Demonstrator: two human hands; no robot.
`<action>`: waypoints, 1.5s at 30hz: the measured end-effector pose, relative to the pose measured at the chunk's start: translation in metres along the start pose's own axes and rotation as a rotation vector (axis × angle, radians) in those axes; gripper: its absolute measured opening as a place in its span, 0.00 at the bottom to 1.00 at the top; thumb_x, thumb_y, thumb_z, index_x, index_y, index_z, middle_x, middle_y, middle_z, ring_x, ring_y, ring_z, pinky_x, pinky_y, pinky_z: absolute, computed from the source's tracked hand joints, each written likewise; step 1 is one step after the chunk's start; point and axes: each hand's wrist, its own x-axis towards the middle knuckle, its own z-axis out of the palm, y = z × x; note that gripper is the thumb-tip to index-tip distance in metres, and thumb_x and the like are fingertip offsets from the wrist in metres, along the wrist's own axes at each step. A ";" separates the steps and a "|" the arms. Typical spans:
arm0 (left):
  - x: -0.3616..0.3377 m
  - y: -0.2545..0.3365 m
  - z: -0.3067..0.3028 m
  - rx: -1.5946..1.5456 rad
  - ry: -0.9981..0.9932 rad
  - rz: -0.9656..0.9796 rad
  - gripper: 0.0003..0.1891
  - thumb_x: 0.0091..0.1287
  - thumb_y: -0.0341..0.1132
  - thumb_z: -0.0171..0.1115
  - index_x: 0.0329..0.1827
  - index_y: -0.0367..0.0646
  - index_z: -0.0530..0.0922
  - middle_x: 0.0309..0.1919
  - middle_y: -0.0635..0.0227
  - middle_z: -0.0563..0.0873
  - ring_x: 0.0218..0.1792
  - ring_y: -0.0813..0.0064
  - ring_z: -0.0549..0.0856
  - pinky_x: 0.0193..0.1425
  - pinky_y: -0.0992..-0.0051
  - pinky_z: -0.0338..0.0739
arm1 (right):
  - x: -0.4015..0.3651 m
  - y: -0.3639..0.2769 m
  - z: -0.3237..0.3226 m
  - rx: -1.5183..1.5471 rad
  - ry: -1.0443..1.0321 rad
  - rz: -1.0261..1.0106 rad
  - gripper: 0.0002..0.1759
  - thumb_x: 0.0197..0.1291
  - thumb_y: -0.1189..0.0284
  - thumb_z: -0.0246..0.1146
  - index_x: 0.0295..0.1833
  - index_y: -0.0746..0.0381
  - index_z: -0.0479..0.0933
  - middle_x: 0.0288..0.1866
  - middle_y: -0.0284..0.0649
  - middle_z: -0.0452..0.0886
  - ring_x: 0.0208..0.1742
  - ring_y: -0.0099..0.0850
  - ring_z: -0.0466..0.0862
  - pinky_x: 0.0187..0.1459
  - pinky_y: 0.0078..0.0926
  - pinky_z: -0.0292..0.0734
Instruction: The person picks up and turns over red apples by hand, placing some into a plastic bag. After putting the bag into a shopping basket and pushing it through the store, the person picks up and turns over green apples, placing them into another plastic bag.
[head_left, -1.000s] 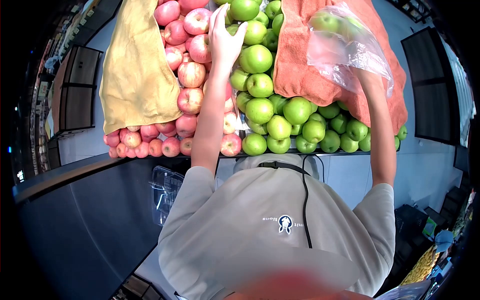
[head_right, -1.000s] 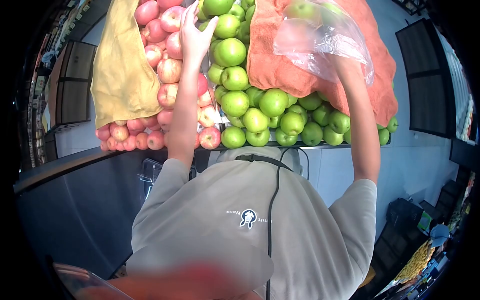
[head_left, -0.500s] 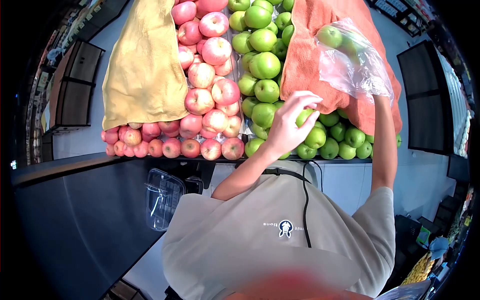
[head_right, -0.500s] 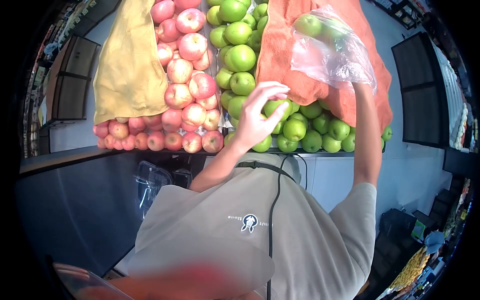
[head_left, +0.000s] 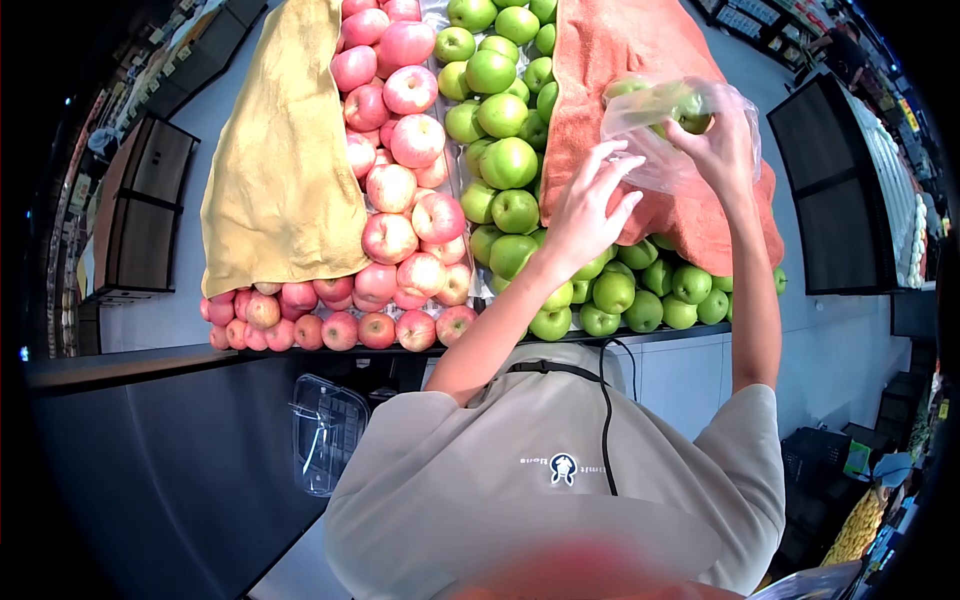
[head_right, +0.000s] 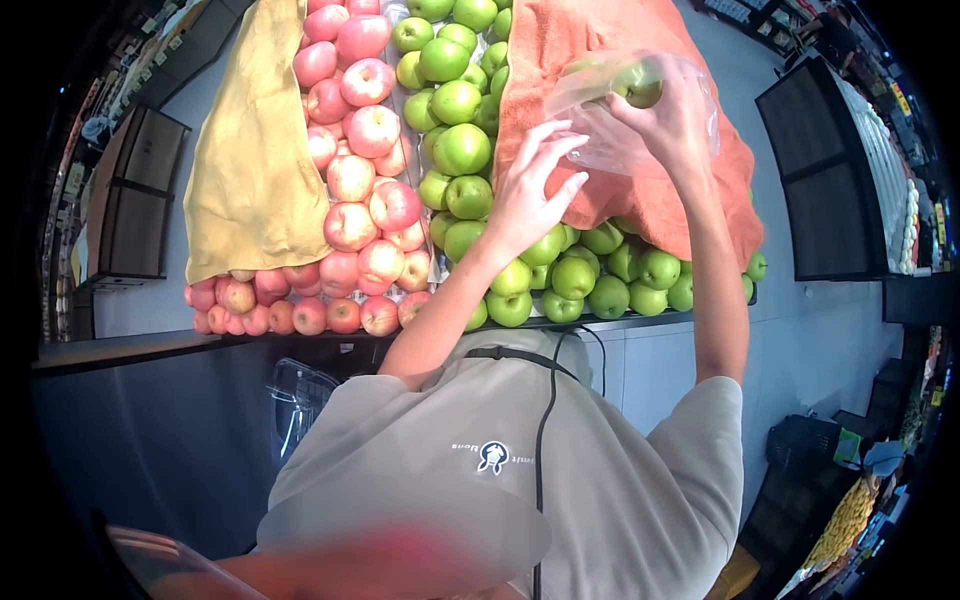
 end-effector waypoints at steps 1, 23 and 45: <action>0.005 -0.002 -0.002 0.007 0.010 -0.007 0.23 0.63 0.30 0.68 0.62 0.46 0.77 0.64 0.60 0.74 0.59 0.58 0.81 0.62 0.62 0.79 | -0.001 -0.001 -0.005 0.207 0.005 0.082 0.29 0.48 0.64 0.75 0.56 0.65 0.79 0.50 0.46 0.83 0.52 0.37 0.84 0.53 0.31 0.79; -0.049 0.034 -0.015 -0.651 -0.012 -0.104 0.47 0.65 0.53 0.68 0.79 0.38 0.53 0.74 0.60 0.63 0.74 0.64 0.67 0.74 0.61 0.66 | -0.134 -0.067 0.002 1.771 -0.190 0.607 0.35 0.72 0.51 0.54 0.74 0.64 0.61 0.70 0.54 0.70 0.66 0.43 0.77 0.64 0.46 0.76; -0.080 0.076 -0.001 -0.864 0.181 -0.262 0.47 0.57 0.38 0.78 0.77 0.36 0.59 0.68 0.64 0.61 0.72 0.69 0.65 0.73 0.69 0.64 | -0.141 -0.032 -0.008 0.643 -0.087 -0.447 0.40 0.42 0.73 0.77 0.65 0.65 0.72 0.68 0.52 0.75 0.70 0.51 0.74 0.71 0.52 0.66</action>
